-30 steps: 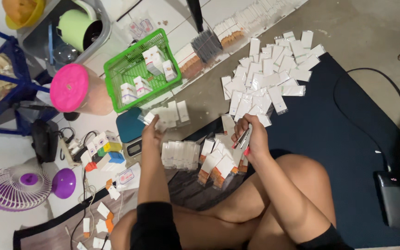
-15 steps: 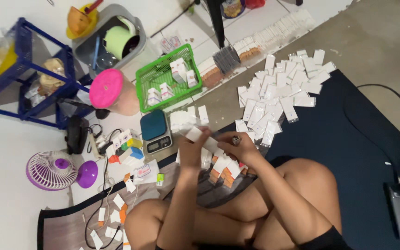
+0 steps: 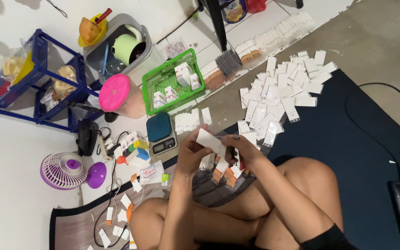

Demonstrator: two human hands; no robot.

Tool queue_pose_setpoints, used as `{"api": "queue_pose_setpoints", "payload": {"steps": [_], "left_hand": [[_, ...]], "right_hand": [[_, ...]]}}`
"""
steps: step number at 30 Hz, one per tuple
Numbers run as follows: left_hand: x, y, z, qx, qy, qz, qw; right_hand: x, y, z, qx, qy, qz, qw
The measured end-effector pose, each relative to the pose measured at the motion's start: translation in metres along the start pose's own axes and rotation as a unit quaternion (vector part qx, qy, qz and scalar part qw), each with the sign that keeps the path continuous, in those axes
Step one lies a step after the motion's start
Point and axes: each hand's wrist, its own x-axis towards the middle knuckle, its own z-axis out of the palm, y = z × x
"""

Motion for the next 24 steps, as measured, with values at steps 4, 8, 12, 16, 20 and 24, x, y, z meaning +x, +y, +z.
{"api": "queue_pose_setpoints", "payload": {"steps": [4, 8, 12, 16, 20, 24], "left_hand": [[0.003, -0.019, -0.019, 0.018, 0.009, -0.007, 1.0], [0.002, -0.025, -0.02, 0.006, 0.025, 0.0, 1.0], [-0.002, 0.003, -0.009, -0.002, 0.037, -0.015, 0.999], [-0.005, 0.015, -0.003, 0.065, 0.158, -0.054, 0.984], [-0.011, 0.013, -0.006, 0.114, 0.208, -0.048, 0.97], [-0.012, 0.01, 0.002, 0.121, 0.232, -0.032, 0.965]], "right_hand": [[-0.006, -0.008, 0.005, 0.002, 0.005, -0.002, 1.0], [0.002, 0.001, 0.001, 0.022, 0.017, -0.021, 0.999], [0.002, -0.015, -0.001, -0.039, 0.068, -0.084, 0.993], [-0.012, -0.039, -0.006, -0.123, 0.092, -0.125, 0.98], [-0.009, -0.041, -0.009, -0.167, 0.1, -0.138, 0.971], [-0.009, -0.034, -0.006, -0.147, 0.1, -0.143, 0.974]]}}
